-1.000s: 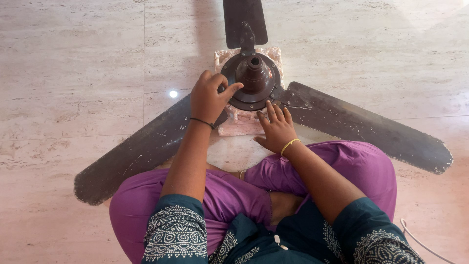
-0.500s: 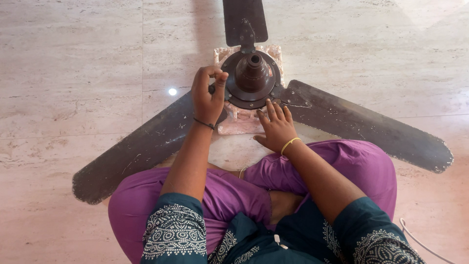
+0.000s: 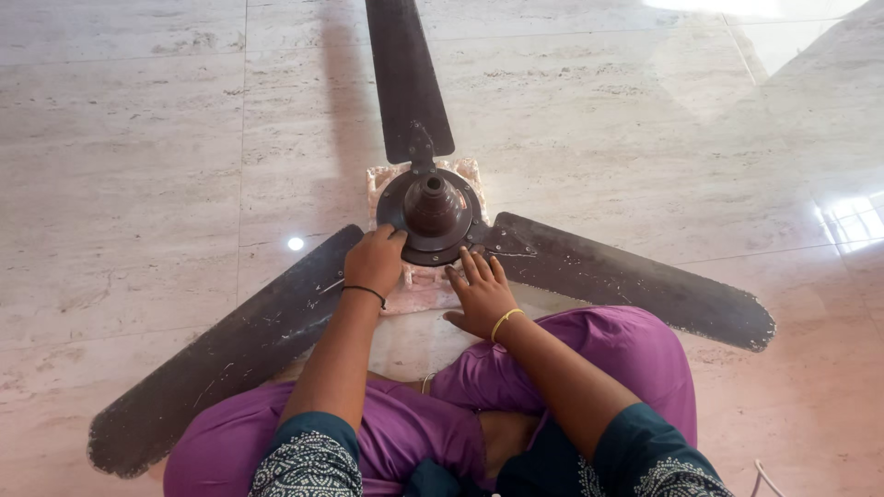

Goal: The person sits on the floor and uses a screwdriver to loosen and remove the screws holding the fan blades to the motor housing. They remove one blade and place it on the floor, then proceed to loosen the screws on the remaining blades.

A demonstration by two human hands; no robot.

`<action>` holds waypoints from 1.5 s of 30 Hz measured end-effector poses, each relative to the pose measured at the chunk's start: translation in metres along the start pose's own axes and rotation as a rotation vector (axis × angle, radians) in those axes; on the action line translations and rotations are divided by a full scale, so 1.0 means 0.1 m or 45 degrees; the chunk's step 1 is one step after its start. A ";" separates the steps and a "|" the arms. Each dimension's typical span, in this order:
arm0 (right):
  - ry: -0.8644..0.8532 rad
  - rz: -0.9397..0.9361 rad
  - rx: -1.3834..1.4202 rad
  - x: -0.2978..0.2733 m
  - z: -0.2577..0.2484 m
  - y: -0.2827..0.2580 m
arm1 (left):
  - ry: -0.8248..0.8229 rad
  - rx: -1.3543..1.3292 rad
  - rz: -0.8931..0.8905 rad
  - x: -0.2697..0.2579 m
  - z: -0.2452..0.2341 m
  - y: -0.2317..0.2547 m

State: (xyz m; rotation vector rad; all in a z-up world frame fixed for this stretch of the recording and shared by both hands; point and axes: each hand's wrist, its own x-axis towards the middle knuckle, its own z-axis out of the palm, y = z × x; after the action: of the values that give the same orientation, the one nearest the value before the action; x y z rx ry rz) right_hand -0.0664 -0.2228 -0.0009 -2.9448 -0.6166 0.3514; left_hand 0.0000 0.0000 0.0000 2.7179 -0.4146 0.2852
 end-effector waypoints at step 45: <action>-0.027 0.009 0.001 -0.01 -0.07 -0.02 | -0.085 -0.096 -0.230 0.04 -0.05 0.13</action>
State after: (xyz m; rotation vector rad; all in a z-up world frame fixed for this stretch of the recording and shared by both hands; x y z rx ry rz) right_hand -0.0666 -0.2215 0.0067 -2.9470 -0.6087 0.3841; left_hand -0.0014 -0.0110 0.0097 2.6731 -0.1921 0.1274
